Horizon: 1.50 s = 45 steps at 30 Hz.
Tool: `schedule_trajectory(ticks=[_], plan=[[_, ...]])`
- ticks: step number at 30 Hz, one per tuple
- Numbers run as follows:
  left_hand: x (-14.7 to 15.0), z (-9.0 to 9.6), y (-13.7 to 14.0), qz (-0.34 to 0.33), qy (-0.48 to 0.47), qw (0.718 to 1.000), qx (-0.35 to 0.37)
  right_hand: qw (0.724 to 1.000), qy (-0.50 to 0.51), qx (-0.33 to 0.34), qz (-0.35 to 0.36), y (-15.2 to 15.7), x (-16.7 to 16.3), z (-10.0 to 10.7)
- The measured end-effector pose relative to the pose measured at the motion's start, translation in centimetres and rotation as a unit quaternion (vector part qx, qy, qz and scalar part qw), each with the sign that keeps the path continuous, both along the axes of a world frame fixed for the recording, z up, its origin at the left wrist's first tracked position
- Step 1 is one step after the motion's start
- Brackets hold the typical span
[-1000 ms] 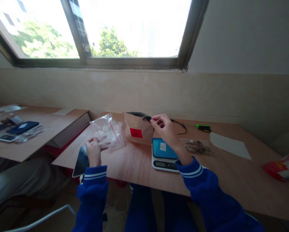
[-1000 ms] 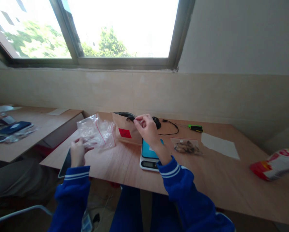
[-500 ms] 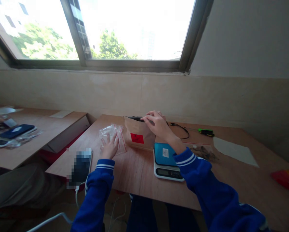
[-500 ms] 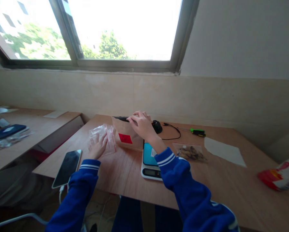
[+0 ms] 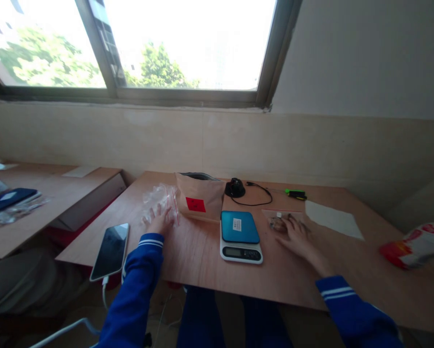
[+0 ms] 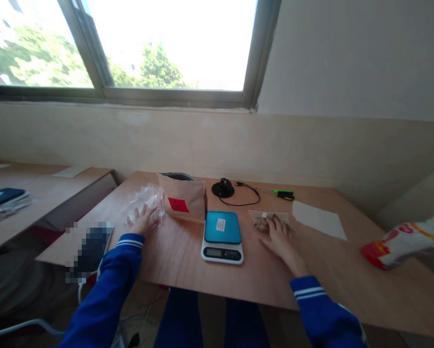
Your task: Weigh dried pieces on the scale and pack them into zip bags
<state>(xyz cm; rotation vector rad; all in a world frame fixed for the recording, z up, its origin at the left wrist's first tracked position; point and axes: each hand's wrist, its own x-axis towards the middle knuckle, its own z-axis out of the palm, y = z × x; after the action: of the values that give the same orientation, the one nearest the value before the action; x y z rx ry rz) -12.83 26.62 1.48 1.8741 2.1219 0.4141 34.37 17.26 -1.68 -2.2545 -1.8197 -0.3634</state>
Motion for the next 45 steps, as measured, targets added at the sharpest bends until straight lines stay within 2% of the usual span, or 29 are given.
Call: schedule_trajectory(ticks=[2, 4, 7, 9, 13, 17, 19, 20, 22, 24, 26, 27, 29, 30, 32, 34, 36, 37, 39, 42, 45], plan=[[1.1, 1.1, -1.9, 0.026, -0.042, 0.998, 0.047, 1.000, 0.000, 0.016, -0.002, -0.7, 0.4, -0.8], [2.5, 2.2, -4.5, 0.048, -0.130, 0.983, 0.123, 0.999, 0.008, 0.038, -0.003, -0.9, 0.5, -0.8], [5.0, 3.6, -9.1, -0.006, -0.300, 0.930, 0.213, 0.996, 0.026, 0.077, 0.027, -0.9, 0.8, -0.4], [6.8, 4.1, -12.0, -0.044, -0.385, 0.900, 0.200, 0.994, 0.050, 0.086, 0.051, -0.9, 1.1, -0.3], [10.5, 3.6, -16.6, -0.092, -0.474, 0.870, 0.105, 0.988, 0.111, 0.081, 0.067, -1.2, 1.1, 0.8], [13.6, 2.7, -19.2, -0.128, -0.514, 0.848, 0.030, 0.965, 0.224, 0.115, 0.069, -2.5, -0.7, 3.9], [14.8, 2.6, -19.8, -0.135, -0.526, 0.840, 0.012, 0.931, 0.322, 0.160, 0.065, -3.9, -2.5, 6.1], [15.4, 2.7, -19.9, -0.139, -0.532, 0.835, 0.011, 0.904, 0.381, 0.179, 0.070, -4.9, -3.6, 7.1], [16.2, 3.1, -20.0, -0.141, -0.544, 0.827, 0.031, 0.830, 0.512, 0.211, 0.076, -6.9, -6.3, 9.0], [16.7, 3.7, -19.9, -0.142, -0.558, 0.815, 0.063, 0.736, 0.637, 0.215, 0.077, -8.9, -9.3, 10.3], [16.8, 4.2, -19.9, -0.152, -0.578, 0.799, 0.067, 0.660, 0.724, 0.187, 0.075, -10.3, -12.1, 10.7], [16.7, 4.4, -19.9, -0.165, -0.586, 0.791, 0.051, 0.632, 0.752, 0.174, 0.074, -10.7, -13.2, 10.6], [16.3, 4.4, -20.1, -0.189, -0.592, 0.783, 0.008, 0.604, 0.782, 0.136, 0.072, -11.1, -15.1, 9.6], [16.1, 4.3, -20.2, -0.191, -0.591, 0.784, -0.005, 0.603, 0.786, 0.119, 0.067, -11.1, -15.8, 9.0], [15.9, 4.0, -20.3, -0.170, -0.594, 0.786, -0.015, 0.621, 0.773, 0.125, 0.037, -11.0, -16.7, 7.6], [16.0, 3.8, -20.3, -0.124, -0.616, 0.778, -0.015, 0.657, 0.729, 0.193, -0.001, -10.9, -17.5, 6.7], [16.4, 3.9, -20.3, -0.087, -0.644, 0.760, -0.020, 0.696, 0.674, 0.246, -0.002, -11.3, -18.4, 6.6], [16.7, 4.0, -20.4, -0.077, -0.657, 0.750, -0.017, 0.713, 0.657, 0.243, 0.018, -11.6, -18.9, 6.7], [17.3, 4.5, -20.5, -0.069, -0.676, 0.734, 0.006, 0.730, 0.655, 0.175, 0.085, -12.3, -19.9, 7.4], [17.9, 5.0, -20.7, -0.047, -0.684, 0.725, 0.062, 0.704, 0.689, 0.069, 0.157, -13.2, -21.2, 8.4], [17.7, 5.1, -20.7, -0.027, -0.679, 0.733, 0.041, 0.656, 0.735, 0.029, 0.169, -13.6, -21.8, 8.9]])
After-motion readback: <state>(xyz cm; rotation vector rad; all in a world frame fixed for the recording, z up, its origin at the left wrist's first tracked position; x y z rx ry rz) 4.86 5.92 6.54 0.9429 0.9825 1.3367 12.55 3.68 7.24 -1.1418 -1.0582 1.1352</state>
